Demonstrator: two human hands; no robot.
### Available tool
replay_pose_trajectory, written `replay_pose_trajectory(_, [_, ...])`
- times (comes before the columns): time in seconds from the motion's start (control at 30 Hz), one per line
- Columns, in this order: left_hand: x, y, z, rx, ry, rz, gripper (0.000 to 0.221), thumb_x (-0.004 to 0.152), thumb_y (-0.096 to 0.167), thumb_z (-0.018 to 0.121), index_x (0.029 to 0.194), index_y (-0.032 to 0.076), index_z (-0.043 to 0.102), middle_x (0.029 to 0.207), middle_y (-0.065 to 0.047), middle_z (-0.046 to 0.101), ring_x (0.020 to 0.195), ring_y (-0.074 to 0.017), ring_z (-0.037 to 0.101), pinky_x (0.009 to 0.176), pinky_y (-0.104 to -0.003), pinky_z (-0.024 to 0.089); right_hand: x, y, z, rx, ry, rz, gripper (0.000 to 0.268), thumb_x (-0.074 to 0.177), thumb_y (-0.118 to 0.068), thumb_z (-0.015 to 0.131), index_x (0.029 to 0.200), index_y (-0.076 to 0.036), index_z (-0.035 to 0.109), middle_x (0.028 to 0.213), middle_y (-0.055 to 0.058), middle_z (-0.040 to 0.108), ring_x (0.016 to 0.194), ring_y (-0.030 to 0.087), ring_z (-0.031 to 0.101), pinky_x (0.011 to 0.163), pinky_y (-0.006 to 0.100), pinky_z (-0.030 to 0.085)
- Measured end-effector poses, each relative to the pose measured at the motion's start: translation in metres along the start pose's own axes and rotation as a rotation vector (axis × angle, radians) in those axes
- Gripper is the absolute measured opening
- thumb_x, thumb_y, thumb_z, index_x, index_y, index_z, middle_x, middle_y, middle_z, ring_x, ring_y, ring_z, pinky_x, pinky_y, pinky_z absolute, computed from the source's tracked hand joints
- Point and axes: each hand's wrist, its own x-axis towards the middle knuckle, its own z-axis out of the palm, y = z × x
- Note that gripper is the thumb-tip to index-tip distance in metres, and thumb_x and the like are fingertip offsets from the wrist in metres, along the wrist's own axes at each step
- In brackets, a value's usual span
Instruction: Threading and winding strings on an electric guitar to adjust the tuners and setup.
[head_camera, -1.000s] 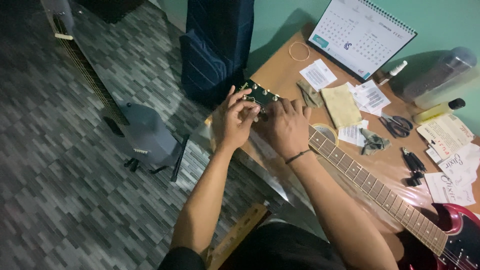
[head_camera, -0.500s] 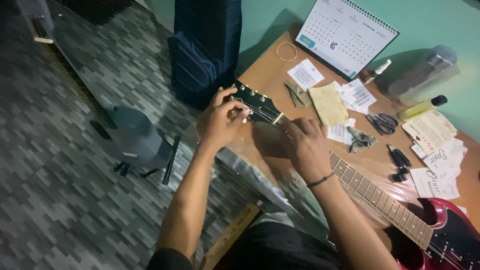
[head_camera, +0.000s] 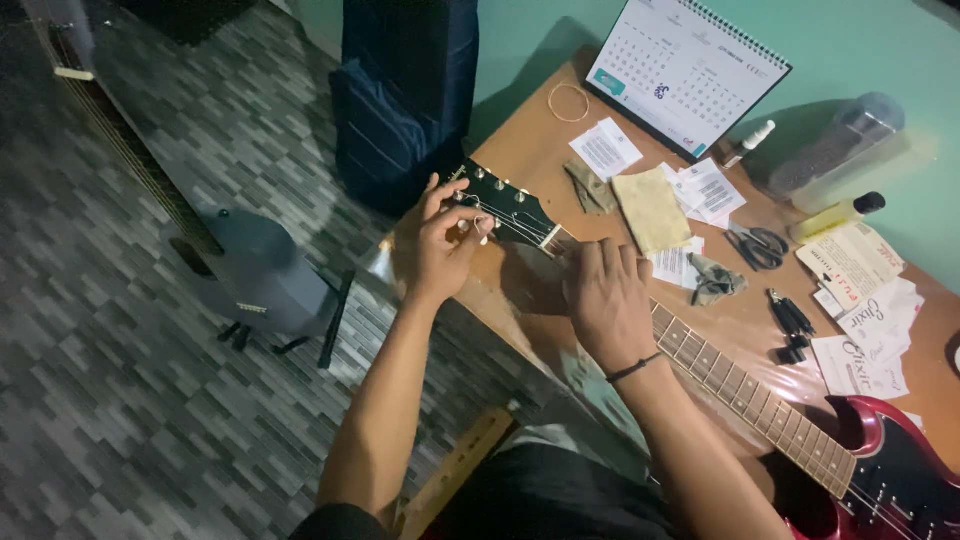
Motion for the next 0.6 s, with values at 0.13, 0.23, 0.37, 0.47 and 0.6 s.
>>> replay_pose_trajectory(0.13, [-0.001, -0.001, 0.0, -0.02, -0.004, 0.005, 0.018, 0.098, 0.03, 0.075, 0.1, 0.012, 0.077, 0.144, -0.01, 0.053, 0.154, -0.044, 0.017, 0.121, -0.062, 0.02, 0.003, -0.006, -0.01, 0.028, 0.015, 0.028, 0.015, 0.089, -0.019, 0.057, 0.099, -0.008, 0.055, 0.09, 0.007, 0.048, 0.088, 0.029, 0.05, 0.076, 0.038, 0.033])
replay_pose_trajectory(0.23, [-0.002, 0.009, 0.001, -0.084, 0.019, -0.011, 0.019, 0.098, 0.028, 0.075, 0.099, 0.01, 0.076, 0.142, -0.009, 0.055, 0.154, -0.0442, 0.016, 0.121, -0.063, 0.02, 0.003, -0.007, -0.006, 0.027, 0.016, 0.093, 0.014, 0.091, -0.018, 0.054, 0.101, -0.008, 0.055, 0.09, 0.006, 0.05, 0.089, 0.028, 0.052, 0.076, 0.038, 0.033])
replay_pose_trajectory(0.37, [-0.003, 0.005, 0.0, -0.068, 0.001, -0.024, 0.021, 0.098, 0.03, 0.074, 0.1, 0.01, 0.076, 0.144, -0.01, 0.054, 0.155, -0.0431, 0.016, 0.121, -0.061, 0.022, 0.003, -0.006, 0.001, 0.018, 0.029, 0.095, 0.019, 0.09, -0.025, 0.055, 0.099, -0.009, 0.055, 0.09, 0.006, 0.05, 0.089, 0.029, 0.053, 0.076, 0.039, 0.035])
replay_pose_trajectory(0.47, [-0.004, -0.006, 0.003, -0.065, 0.001, -0.021, 0.02, 0.098, 0.03, 0.075, 0.098, 0.01, 0.076, 0.144, -0.01, 0.054, 0.156, -0.0421, 0.015, 0.12, -0.062, 0.025, 0.004, -0.007, 0.005, 0.021, 0.016, 0.127, 0.018, 0.088, -0.024, 0.056, 0.1, -0.01, 0.056, 0.09, 0.006, 0.052, 0.09, 0.029, 0.054, 0.076, 0.04, 0.035])
replay_pose_trajectory(0.6, [-0.003, 0.0, 0.003, -0.107, 0.02, -0.025, 0.022, 0.096, 0.031, 0.077, 0.097, 0.01, 0.076, 0.142, -0.009, 0.055, 0.156, -0.0403, 0.016, 0.12, -0.06, 0.024, -0.002, -0.003, 0.023, 0.048, -0.035, 0.175, 0.021, 0.085, -0.023, 0.062, 0.102, -0.011, 0.058, 0.091, 0.005, 0.053, 0.091, 0.027, 0.053, 0.077, 0.038, 0.032])
